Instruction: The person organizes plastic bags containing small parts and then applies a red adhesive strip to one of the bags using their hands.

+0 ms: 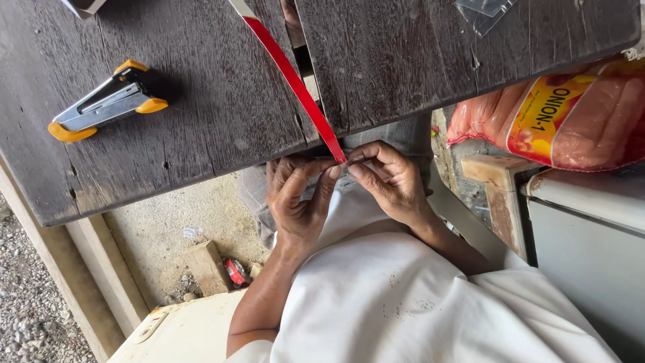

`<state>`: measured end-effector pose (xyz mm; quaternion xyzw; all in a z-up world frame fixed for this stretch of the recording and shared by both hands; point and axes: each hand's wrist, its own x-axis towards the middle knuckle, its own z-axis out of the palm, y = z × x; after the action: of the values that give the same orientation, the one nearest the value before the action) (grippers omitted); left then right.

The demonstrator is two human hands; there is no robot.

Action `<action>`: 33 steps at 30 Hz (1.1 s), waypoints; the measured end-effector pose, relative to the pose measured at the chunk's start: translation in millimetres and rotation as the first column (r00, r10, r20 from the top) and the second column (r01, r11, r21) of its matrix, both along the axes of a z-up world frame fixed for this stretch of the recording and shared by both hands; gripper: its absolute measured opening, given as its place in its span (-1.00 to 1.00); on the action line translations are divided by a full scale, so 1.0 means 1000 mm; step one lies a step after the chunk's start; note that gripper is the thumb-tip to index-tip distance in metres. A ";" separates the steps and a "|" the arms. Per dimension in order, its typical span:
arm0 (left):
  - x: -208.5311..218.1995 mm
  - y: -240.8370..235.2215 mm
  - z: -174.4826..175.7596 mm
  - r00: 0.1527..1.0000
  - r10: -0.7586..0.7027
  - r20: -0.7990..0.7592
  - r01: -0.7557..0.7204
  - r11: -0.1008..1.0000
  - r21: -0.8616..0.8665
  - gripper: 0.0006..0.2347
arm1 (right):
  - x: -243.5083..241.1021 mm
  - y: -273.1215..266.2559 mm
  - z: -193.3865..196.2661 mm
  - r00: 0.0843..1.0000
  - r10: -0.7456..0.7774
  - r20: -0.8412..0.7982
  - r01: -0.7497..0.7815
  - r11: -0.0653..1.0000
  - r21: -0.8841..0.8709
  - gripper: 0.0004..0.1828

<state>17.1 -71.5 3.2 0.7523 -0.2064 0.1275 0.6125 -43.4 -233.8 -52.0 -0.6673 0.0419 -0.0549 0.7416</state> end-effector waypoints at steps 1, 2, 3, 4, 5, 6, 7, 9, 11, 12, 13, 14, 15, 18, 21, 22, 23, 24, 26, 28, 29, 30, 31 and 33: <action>0.000 0.000 0.002 1.000 -0.004 0.001 0.004 1.000 -0.003 -0.96 | 0.001 0.001 0.002 1.000 -0.013 -0.011 0.013 1.000 -0.001 -0.81; 0.001 0.000 0.004 1.000 -0.008 0.002 0.008 1.000 -0.007 -0.96 | 0.001 0.001 0.005 0.999 -0.027 -0.021 0.027 1.000 -0.003 -0.82; 0.000 0.001 0.001 1.000 -0.008 0.002 0.008 1.000 -0.007 -0.96 | 0.001 0.002 0.004 0.999 -0.027 -0.022 0.027 1.000 -0.003 -0.82; -0.001 0.001 -0.001 0.999 -0.031 -0.021 0.031 0.999 -0.029 -0.96 | 0.001 0.002 0.003 0.999 -0.038 -0.025 0.038 0.999 -0.015 -0.84; -0.001 0.002 -0.004 0.998 -0.055 -0.044 0.053 0.997 -0.052 -0.95 | 0.000 0.003 0.002 0.998 -0.050 -0.029 0.049 0.998 -0.027 -0.85; -0.002 0.006 -0.006 0.997 -0.055 -0.044 0.053 0.997 -0.051 -0.95 | -0.001 0.003 0.000 0.998 -0.050 -0.029 0.049 0.998 -0.026 -0.85; -0.002 0.009 -0.008 0.994 -0.079 -0.074 0.076 0.996 -0.041 -0.91 | -0.002 0.002 -0.001 0.998 -0.054 -0.033 0.053 0.998 -0.024 -0.84; -0.002 0.022 0.002 0.989 -0.104 -0.104 0.102 0.994 -0.028 -0.88 | -0.003 0.002 -0.004 0.997 -0.060 -0.038 0.059 0.998 -0.019 -0.83; -0.001 0.038 0.024 0.983 -0.156 -0.102 0.161 0.986 0.045 -0.87 | -0.002 0.000 -0.005 0.997 -0.079 -0.025 0.079 0.997 -0.004 -0.86; -0.001 0.049 0.040 0.982 -0.159 -0.105 0.165 0.985 0.048 -0.87 | -0.002 0.002 0.005 0.996 -0.083 -0.028 0.083 0.997 -0.001 -0.86; -0.001 0.061 0.057 1.000 -0.016 0.010 0.014 0.987 0.158 -0.79 | -0.001 0.003 0.016 0.996 -0.054 -0.064 0.058 0.997 0.056 -0.88; -0.001 0.074 0.075 0.983 0.121 0.141 -0.154 0.956 0.250 -0.70 | 0.001 0.006 0.026 0.996 -0.017 -0.093 0.028 0.993 0.118 -0.91; 0.018 0.088 0.078 0.982 0.123 0.145 -0.157 0.954 0.256 -0.70 | -0.004 0.006 0.024 0.996 -0.014 -0.090 0.025 0.992 0.125 -0.91; 0.073 0.128 0.087 0.827 0.026 0.562 -0.368 0.779 0.507 -0.76 | -0.001 0.007 0.023 0.995 -0.044 -0.095 0.056 0.990 0.126 -0.86; 0.104 0.145 0.082 0.874 0.021 0.486 -0.437 0.473 0.765 -0.41 | 0.001 0.005 0.023 0.985 -0.082 -0.153 0.096 0.991 0.088 -0.83; 0.104 0.143 0.081 0.897 0.002 0.442 -0.392 0.468 0.792 -0.44 | -0.001 0.003 0.024 0.985 -0.076 -0.154 0.087 0.994 0.066 -0.83; 0.105 0.141 0.079 0.917 -0.017 0.398 -0.346 0.462 0.817 -0.46 | -0.002 0.001 0.024 0.986 -0.070 -0.154 0.077 0.996 0.043 -0.84; 0.104 0.142 0.075 0.918 -0.016 0.395 -0.344 0.460 0.818 -0.46 | -0.002 0.001 0.026 0.985 -0.069 -0.157 0.077 0.996 0.045 -0.84; 0.105 0.143 0.068 0.920 0.009 0.393 -0.353 0.461 0.815 -0.56 | -0.001 0.001 0.030 0.991 -0.050 -0.123 0.055 0.998 0.033 -0.84; 0.100 0.143 0.069 0.919 0.030 0.392 -0.362 0.457 0.813 -0.59 | -0.001 0.001 0.028 0.991 -0.055 -0.126 0.062 0.997 0.055 -0.84; 0.097 0.142 0.069 0.920 0.054 0.389 -0.370 0.451 0.812 -0.60 | -0.002 0.001 0.026 0.990 -0.057 -0.132 0.068 0.995 0.077 -0.84; 0.082 0.138 0.074 0.923 0.042 0.383 -0.358 0.460 0.812 -0.60 | -0.002 0.002 0.024 0.988 -0.072 -0.137 0.082 0.994 0.073 -0.84; 0.067 0.134 0.077 0.944 0.022 0.329 -0.287 0.543 0.789 -0.67 | -0.002 0.002 0.022 0.984 -0.098 -0.146 0.105 0.994 0.040 -0.82; 0.038 0.126 0.071 0.969 -0.023 0.248 -0.178 0.634 0.753 -0.70 | -0.004 0.002 0.019 0.973 -0.149 -0.178 0.150 0.989 -0.007 -0.81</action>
<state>55.3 54.3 74.2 0.9288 -0.2789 0.1415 0.1988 -47.6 -231.4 -32.7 -0.6622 0.1585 -0.0504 0.7306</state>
